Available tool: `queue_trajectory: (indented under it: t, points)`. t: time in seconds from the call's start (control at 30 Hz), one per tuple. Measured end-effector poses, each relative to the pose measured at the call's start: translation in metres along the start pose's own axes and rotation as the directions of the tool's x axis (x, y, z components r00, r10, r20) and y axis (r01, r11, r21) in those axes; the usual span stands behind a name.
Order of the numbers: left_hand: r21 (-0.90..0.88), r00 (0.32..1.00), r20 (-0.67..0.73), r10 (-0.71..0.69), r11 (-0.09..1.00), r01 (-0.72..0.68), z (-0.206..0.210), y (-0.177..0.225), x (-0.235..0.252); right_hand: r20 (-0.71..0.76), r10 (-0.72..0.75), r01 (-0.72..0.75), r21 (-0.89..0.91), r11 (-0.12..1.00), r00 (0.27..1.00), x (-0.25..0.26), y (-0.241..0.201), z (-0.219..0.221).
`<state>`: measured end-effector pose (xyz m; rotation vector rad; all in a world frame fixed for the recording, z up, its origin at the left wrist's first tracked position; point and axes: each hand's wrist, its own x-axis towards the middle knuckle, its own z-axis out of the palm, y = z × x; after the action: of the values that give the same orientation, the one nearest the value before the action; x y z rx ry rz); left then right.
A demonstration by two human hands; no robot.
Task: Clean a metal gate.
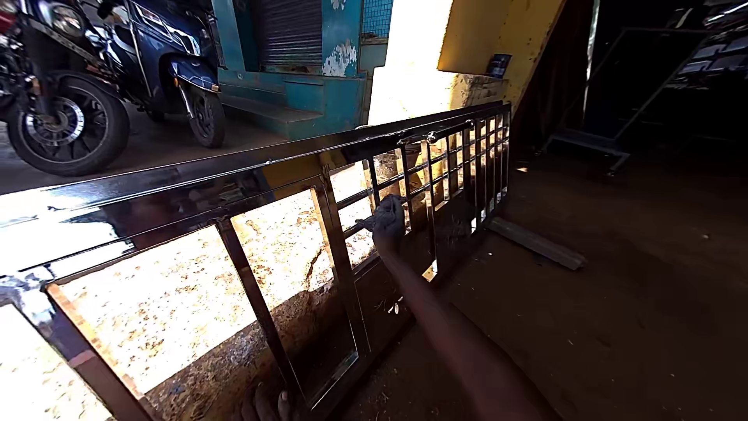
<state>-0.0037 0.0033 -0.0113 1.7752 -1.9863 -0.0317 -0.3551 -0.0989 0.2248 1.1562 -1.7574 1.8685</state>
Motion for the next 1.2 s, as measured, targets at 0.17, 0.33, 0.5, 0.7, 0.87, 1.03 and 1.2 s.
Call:
queue_trajectory:
  t: [0.17, 0.33, 0.5, 0.7, 0.87, 1.03, 1.2]
  points:
    - [-0.035, 1.000, 0.008, 0.023, 0.999, -0.023, -0.003, 0.000, -0.003, -0.083, -0.144, 0.138, -0.077, 0.987, 0.986, 0.095, -0.062, 0.036]
    - [-0.035, 0.999, 0.001, 0.041, 0.999, -0.041, -0.003, -0.001, -0.002, -0.068, -0.254, 0.228, -0.268, 0.936, 0.965, 0.015, 0.001, 0.015]
    - [-0.021, 0.997, -0.055, 0.048, 0.999, -0.049, 0.000, 0.000, -0.003, 0.181, -0.058, 0.092, -0.187, 0.978, 0.982, 0.000, 0.011, -0.023]
    - [-0.022, 0.995, -0.097, 0.034, 0.999, -0.036, 0.001, 0.002, -0.002, 0.208, -0.028, 0.042, -0.066, 0.997, 0.978, 0.076, -0.045, -0.007]
    - [-0.025, 0.997, -0.078, 0.025, 0.999, -0.027, -0.001, 0.006, 0.002, 0.216, -0.089, 0.136, -0.213, 0.968, 0.972, 0.001, 0.007, -0.035]
    - [-0.055, 0.994, -0.105, 0.023, 0.998, -0.029, -0.002, 0.005, -0.001, 0.412, 0.257, -0.078, -0.403, 0.912, 0.874, -0.020, -0.003, -0.062]
    - [-0.033, 0.994, -0.108, 0.033, 0.999, -0.037, 0.000, 0.004, 0.000, 0.319, -0.133, 0.179, -0.120, 0.976, 0.938, 0.072, -0.020, -0.033]
